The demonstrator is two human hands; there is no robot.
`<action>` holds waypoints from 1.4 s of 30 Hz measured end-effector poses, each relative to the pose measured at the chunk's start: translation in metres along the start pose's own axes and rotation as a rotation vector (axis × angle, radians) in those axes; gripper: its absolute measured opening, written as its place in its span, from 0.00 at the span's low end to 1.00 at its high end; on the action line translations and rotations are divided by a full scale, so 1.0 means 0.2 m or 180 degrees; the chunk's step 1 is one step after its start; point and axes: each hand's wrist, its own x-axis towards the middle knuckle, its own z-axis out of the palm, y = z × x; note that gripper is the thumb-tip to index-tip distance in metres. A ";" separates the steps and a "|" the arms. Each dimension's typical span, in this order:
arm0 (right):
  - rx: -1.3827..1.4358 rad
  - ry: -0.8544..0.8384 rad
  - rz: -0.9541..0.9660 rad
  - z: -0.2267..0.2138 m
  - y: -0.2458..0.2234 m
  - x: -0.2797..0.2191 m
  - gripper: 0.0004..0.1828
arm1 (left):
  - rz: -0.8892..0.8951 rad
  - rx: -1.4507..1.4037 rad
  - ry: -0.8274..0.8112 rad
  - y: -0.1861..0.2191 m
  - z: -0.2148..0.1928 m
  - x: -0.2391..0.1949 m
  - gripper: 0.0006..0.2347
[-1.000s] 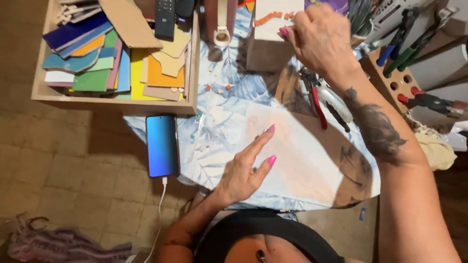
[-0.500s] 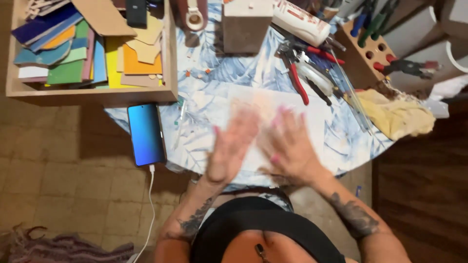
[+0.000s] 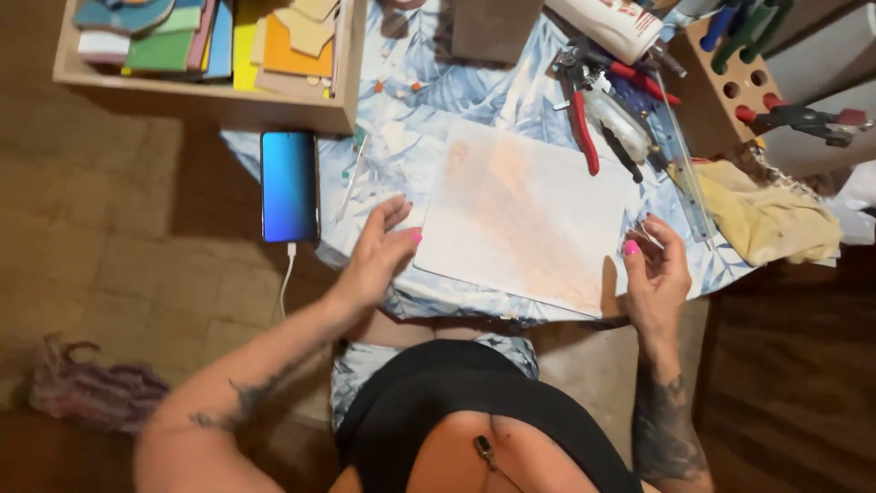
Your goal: Decorating a small white box by adhering small orange curved pieces in a pattern
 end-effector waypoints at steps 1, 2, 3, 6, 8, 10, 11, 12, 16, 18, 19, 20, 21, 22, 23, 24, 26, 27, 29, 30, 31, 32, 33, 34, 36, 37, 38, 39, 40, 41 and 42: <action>-0.0001 -0.0048 -0.0003 0.00 0.01 -0.01 0.17 | -0.0003 -0.0022 0.0042 -0.01 0.00 0.02 0.29; 0.0144 -0.0047 0.0068 0.00 0.02 -0.01 0.16 | -0.0426 -0.0035 0.0203 -0.02 0.00 0.06 0.31; 0.0288 -0.0048 0.0140 0.01 0.03 -0.01 0.16 | -0.0850 -0.0051 0.0362 -0.02 0.00 0.10 0.33; 0.0490 -0.0088 0.0315 -0.01 0.00 -0.01 0.16 | -0.1291 0.0092 -0.0116 -0.06 -0.02 0.18 0.23; 0.0682 -0.0079 0.0382 -0.02 0.05 0.00 0.16 | -0.1247 0.0546 -0.0192 -0.01 0.01 0.21 0.23; 0.0881 -0.0065 0.0431 -0.03 0.05 0.00 0.15 | -0.1182 0.1005 -0.0267 0.00 0.02 0.23 0.23; 0.0942 -0.0066 0.0545 -0.04 0.02 0.01 0.15 | -0.1105 0.0883 -0.0303 0.00 0.01 0.24 0.23; 0.0996 -0.0057 0.0678 -0.05 -0.01 -0.01 0.14 | -0.1046 0.0763 -0.0353 0.00 0.01 0.24 0.22; 0.1132 -0.0049 0.0818 -0.11 -0.05 0.00 0.13 | -0.1060 0.0230 -0.0410 0.03 -0.07 0.13 0.22; 0.1224 -0.0006 0.0940 -0.14 -0.06 0.00 0.11 | -0.0989 0.0233 -0.0325 0.07 -0.12 0.02 0.21; 0.1231 -0.0024 0.0936 -0.15 -0.06 0.00 0.11 | -0.0983 0.0230 -0.0306 0.08 -0.18 -0.03 0.21; 0.1267 0.0012 0.0972 -0.16 -0.07 0.00 0.10 | -0.0972 0.0068 -0.0204 0.08 -0.24 -0.08 0.17; 0.1303 0.0049 0.1008 -0.16 -0.07 0.00 0.09 | -0.0959 -0.0094 -0.0102 0.08 -0.30 -0.13 0.13; 0.1322 0.0015 0.0985 -0.15 -0.11 0.01 0.09 | -0.0929 -0.0097 -0.0069 0.12 -0.37 -0.18 0.13; 0.1216 0.0114 0.1077 -0.13 -0.15 0.01 0.09 | -0.0721 -0.0125 -0.0061 0.15 -0.43 -0.22 0.13; 0.1100 0.0206 0.1180 -0.12 -0.19 0.00 0.09 | -0.0524 -0.0160 -0.0048 0.18 -0.49 -0.28 0.13; 0.1107 0.0188 0.1132 -0.11 -0.16 0.01 0.09 | -0.0394 0.0079 0.0226 0.27 -0.61 -0.35 0.14; 0.1104 0.0210 0.1095 -0.10 -0.15 0.01 0.08 | -0.0283 0.0329 0.0462 0.32 -0.68 -0.38 0.15; 0.1161 0.0232 0.1137 -0.08 -0.14 0.01 0.08 | -0.0335 0.0741 0.0924 0.55 -0.63 -0.43 0.13; 0.1220 0.0267 0.1172 -0.08 -0.13 0.01 0.07 | -0.0390 0.1157 0.1373 0.66 -0.60 -0.46 0.11; 0.1216 0.0251 0.1177 -0.07 -0.15 0.00 0.07 | -0.0398 0.1149 0.1386 0.66 -0.65 -0.42 0.11; 0.1123 0.0264 0.1228 -0.06 -0.17 0.00 0.07 | -0.0106 0.0881 0.1697 0.67 -0.70 -0.38 0.11; 0.1030 0.0276 0.1280 -0.05 -0.19 0.00 0.08 | 0.0192 0.0606 0.1999 0.67 -0.74 -0.35 0.12; 0.1036 0.0285 0.1277 -0.06 -0.18 -0.01 0.08 | 0.0198 0.0612 0.1992 0.65 -0.79 -0.28 0.12; 0.1051 0.0108 0.1095 -0.09 -0.15 -0.02 0.08 | 0.0726 -0.0200 0.2178 0.61 -0.90 -0.14 0.14; 0.1047 0.0135 0.1093 -0.09 -0.16 -0.02 0.08 | 0.0726 -0.0198 0.2151 0.60 -0.92 -0.05 0.14; 0.1046 0.0156 0.1073 -0.09 -0.17 -0.03 0.09 | 0.0833 -0.0505 0.2356 0.57 -0.93 0.04 0.15; 0.1045 0.0178 0.1052 -0.09 -0.18 -0.04 0.10 | 0.0938 -0.0814 0.2561 0.55 -0.95 0.13 0.15; 0.1033 0.0215 0.1064 -0.10 -0.18 -0.05 0.10 | 0.0918 -0.0809 0.2525 0.55 -0.91 0.17 0.15; 0.0992 0.0204 0.1056 -0.11 -0.19 -0.06 0.10 | 0.0878 -0.0996 0.2560 0.55 -0.88 0.21 0.16; 0.0955 0.0195 0.1048 -0.12 -0.19 -0.07 0.11 | 0.0837 -0.1179 0.2593 0.56 -0.84 0.26 0.16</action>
